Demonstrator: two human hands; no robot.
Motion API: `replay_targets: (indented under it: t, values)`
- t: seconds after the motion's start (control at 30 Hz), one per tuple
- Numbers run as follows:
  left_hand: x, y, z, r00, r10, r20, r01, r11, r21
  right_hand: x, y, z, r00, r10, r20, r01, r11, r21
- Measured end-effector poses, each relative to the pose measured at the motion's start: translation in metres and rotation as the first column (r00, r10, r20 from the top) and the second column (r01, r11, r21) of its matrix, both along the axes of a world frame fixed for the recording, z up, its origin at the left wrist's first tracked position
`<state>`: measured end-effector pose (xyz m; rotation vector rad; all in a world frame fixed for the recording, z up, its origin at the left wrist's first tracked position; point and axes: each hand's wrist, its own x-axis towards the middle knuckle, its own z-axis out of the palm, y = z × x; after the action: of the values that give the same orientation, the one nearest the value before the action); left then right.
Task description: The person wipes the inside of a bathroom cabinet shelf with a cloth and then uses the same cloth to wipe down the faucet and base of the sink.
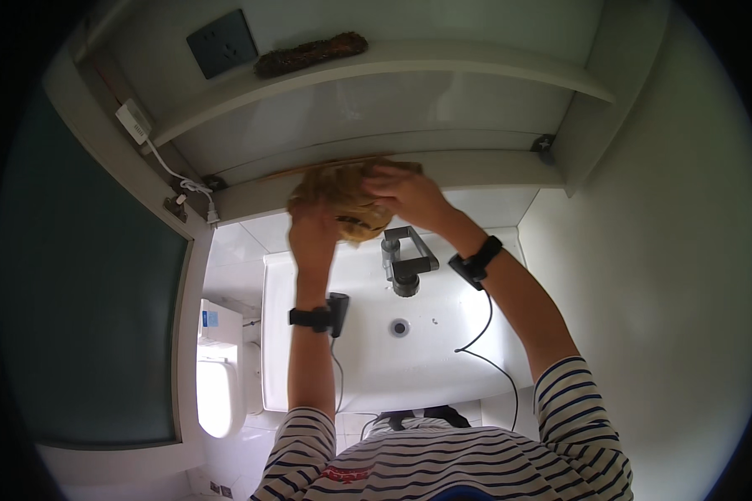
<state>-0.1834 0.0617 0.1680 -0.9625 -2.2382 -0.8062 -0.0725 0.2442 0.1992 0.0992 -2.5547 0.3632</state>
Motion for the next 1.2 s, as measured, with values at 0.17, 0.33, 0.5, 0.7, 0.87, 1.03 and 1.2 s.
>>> replay_targets:
  t: [0.17,0.33,0.5,0.7,0.87,1.03,1.2]
  values:
    - [0.089,0.027,0.032,0.792,-0.426,0.438,0.502,0.862,-0.070,0.084,0.062,-0.013,0.955,-0.265,-0.133,0.261,0.964,-0.048]
    - [0.177,0.002,0.030,0.393,-0.803,0.448,0.864,0.489,0.119,0.225,0.071,-0.039,0.733,-0.622,-0.274,0.366,0.701,-0.612]
    - [0.251,-0.011,0.000,0.060,-0.825,0.562,0.971,0.179,0.158,0.341,0.010,-0.082,0.409,-0.892,-0.191,0.398,0.363,-0.842]
    - [0.263,-0.023,-0.038,0.052,-0.664,0.746,0.991,0.126,0.043,0.391,-0.041,-0.116,0.539,-0.842,-0.035,0.667,0.452,-0.592]
    - [0.247,-0.073,-0.092,0.343,-0.612,0.712,0.869,0.496,0.008,0.399,-0.051,-0.125,0.650,-0.760,0.013,0.659,0.555,-0.507]
    - [0.230,-0.170,-0.141,0.472,-0.233,0.851,0.684,0.706,-0.186,0.375,-0.054,-0.123,0.714,-0.697,0.065,0.635,0.606,-0.478]
    - [0.268,-0.233,-0.146,-0.034,-0.179,0.983,0.702,0.696,0.151,0.356,-0.045,-0.126,0.815,-0.573,0.090,0.543,0.699,-0.466]
